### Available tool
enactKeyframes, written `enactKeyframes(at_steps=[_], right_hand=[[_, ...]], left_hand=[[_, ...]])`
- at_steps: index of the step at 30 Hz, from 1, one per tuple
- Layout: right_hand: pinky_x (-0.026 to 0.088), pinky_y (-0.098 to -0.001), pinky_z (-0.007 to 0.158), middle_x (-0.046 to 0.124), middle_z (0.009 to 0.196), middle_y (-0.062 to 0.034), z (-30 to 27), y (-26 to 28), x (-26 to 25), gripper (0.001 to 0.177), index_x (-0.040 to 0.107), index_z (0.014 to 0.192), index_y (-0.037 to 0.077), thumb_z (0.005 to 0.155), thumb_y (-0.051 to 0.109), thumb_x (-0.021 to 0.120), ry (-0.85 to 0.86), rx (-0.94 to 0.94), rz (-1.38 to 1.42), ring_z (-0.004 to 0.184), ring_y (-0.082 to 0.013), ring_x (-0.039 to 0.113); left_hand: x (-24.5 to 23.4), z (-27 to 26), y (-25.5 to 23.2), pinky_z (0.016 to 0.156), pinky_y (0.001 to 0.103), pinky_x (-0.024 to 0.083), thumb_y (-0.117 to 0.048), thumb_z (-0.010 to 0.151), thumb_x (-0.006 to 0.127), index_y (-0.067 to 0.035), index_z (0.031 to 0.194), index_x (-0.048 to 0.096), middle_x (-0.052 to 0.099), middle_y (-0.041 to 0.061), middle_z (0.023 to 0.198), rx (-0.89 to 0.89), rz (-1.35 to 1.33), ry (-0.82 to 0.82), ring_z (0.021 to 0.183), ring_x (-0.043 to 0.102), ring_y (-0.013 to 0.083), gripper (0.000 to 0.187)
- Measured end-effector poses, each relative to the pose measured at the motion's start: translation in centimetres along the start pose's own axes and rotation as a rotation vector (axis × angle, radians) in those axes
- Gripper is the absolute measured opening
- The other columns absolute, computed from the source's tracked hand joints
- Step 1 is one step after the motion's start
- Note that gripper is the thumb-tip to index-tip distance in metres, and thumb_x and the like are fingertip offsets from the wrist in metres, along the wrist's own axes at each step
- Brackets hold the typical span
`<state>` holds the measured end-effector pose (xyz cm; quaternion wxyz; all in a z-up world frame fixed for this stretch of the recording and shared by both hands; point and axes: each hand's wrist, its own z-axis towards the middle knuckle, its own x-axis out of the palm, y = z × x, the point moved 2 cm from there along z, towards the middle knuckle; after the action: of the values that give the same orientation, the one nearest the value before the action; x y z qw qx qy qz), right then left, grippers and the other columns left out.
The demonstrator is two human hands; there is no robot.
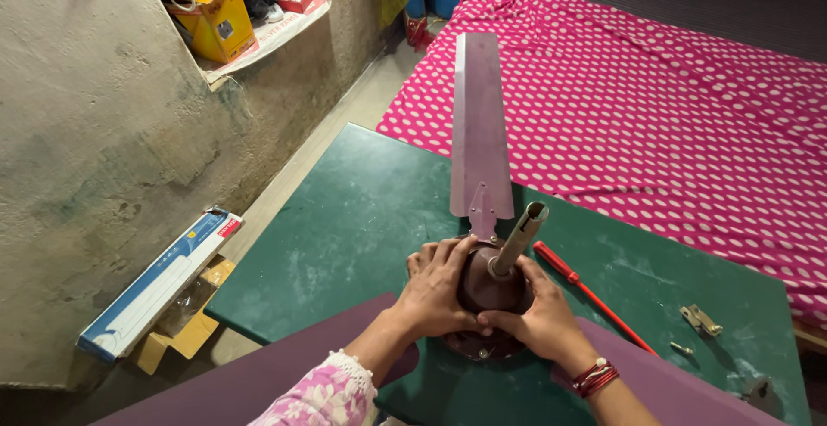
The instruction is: The person uses a red screwdriver to tighten screws on the central hub of a ceiling fan with purple blades. They then attach a small metal bracket to the fan's central rod and secure it with a nut.
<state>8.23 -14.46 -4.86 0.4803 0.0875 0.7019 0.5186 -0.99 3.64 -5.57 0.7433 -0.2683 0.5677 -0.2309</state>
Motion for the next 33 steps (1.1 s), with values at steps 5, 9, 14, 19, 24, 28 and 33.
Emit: enactKeyframes(at_steps=[5, 9, 14, 19, 24, 28, 33], right_hand=[[0.055, -0.0344, 0.104, 0.070, 0.128, -0.0064, 0.6, 0.9, -0.5, 0.091, 0.055, 0.139, 0.010, 0.058, 0.011, 0.095, 0.146, 0.051, 0.290, 0.120, -0.0172, 0.067], [0.051, -0.0335, 0.106, 0.069, 0.130, -0.0047, 0.8, 0.9, -1.0, 0.089, 0.056, 0.139, 0.009, 0.058, 0.004, 0.094, 0.159, 0.074, 0.303, 0.123, -0.0153, 0.064], [0.053, -0.0343, 0.106, 0.068, 0.132, -0.0052, 0.8, 0.7, -0.7, 0.091, 0.056, 0.140, 0.008, 0.058, 0.000, 0.093, 0.160, 0.085, 0.350, 0.123, -0.0159, 0.064], [0.051, -0.0342, 0.109, 0.065, 0.136, -0.0049, 0.8, 0.5, -0.4, 0.094, 0.053, 0.143, 0.007, 0.059, 0.000, 0.093, 0.156, 0.033, 0.369, 0.126, -0.0162, 0.062], [0.042, -0.0366, 0.112, 0.056, 0.146, -0.0055, 0.3, 0.5, -0.9, 0.114, 0.042, 0.151, 0.011, 0.052, 0.014, 0.098, 0.158, -0.048, 0.128, 0.135, -0.0197, 0.053], [0.038, -0.0405, 0.114, 0.055, 0.148, -0.0104, -0.9, -0.1, -1.9, 0.124, 0.025, 0.158, 0.013, 0.057, 0.029, 0.095, 0.023, -0.025, 0.163, 0.138, -0.0256, 0.052], [0.040, -0.0444, 0.113, 0.053, 0.152, -0.0159, -1.8, 1.6, -2.6, 0.093, 0.042, 0.154, 0.007, 0.076, 0.038, 0.081, -0.253, -0.271, 0.048, 0.142, -0.0295, 0.051]], left_hand=[[0.2, 1.1, -0.2, 0.115, 0.051, 0.029, -0.051, 0.050, 0.096, -0.010, 0.150, 0.043, 0.053, 0.012, 0.149, 0.224, -0.067, -0.025, 0.145, 0.042, 0.0357, 0.120], [1.1, 1.1, 0.2, 0.113, 0.050, 0.035, -0.050, 0.056, 0.095, -0.009, 0.146, 0.046, 0.055, 0.014, 0.146, 0.204, -0.127, -0.021, 0.139, 0.049, 0.0366, 0.111], [1.5, 0.9, 0.6, 0.114, 0.049, 0.039, -0.046, 0.063, 0.092, -0.008, 0.145, 0.049, 0.057, 0.014, 0.144, 0.224, -0.155, -0.050, 0.137, 0.053, 0.0354, 0.100], [1.6, 0.8, 0.5, 0.118, 0.047, 0.041, -0.047, 0.065, 0.091, -0.008, 0.148, 0.048, 0.057, 0.013, 0.147, 0.205, -0.149, -0.052, 0.139, 0.054, 0.0340, 0.101], [0.2, 0.5, -0.6, 0.119, 0.052, 0.024, -0.052, 0.052, 0.095, -0.002, 0.153, 0.032, 0.041, 0.022, 0.153, 0.157, -0.091, 0.032, 0.147, 0.034, 0.0378, 0.129], [-1.2, -0.6, -0.4, 0.119, 0.051, 0.017, -0.052, 0.046, 0.095, -0.003, 0.157, 0.027, 0.034, 0.023, 0.157, 0.036, -0.088, 0.055, 0.149, 0.023, 0.0388, 0.139], [-1.0, -0.5, -1.1, 0.119, 0.051, 0.023, -0.056, 0.065, 0.090, -0.002, 0.152, 0.039, 0.045, 0.022, 0.154, 0.160, -0.037, -0.116, 0.151, 0.033, 0.0381, 0.114]])
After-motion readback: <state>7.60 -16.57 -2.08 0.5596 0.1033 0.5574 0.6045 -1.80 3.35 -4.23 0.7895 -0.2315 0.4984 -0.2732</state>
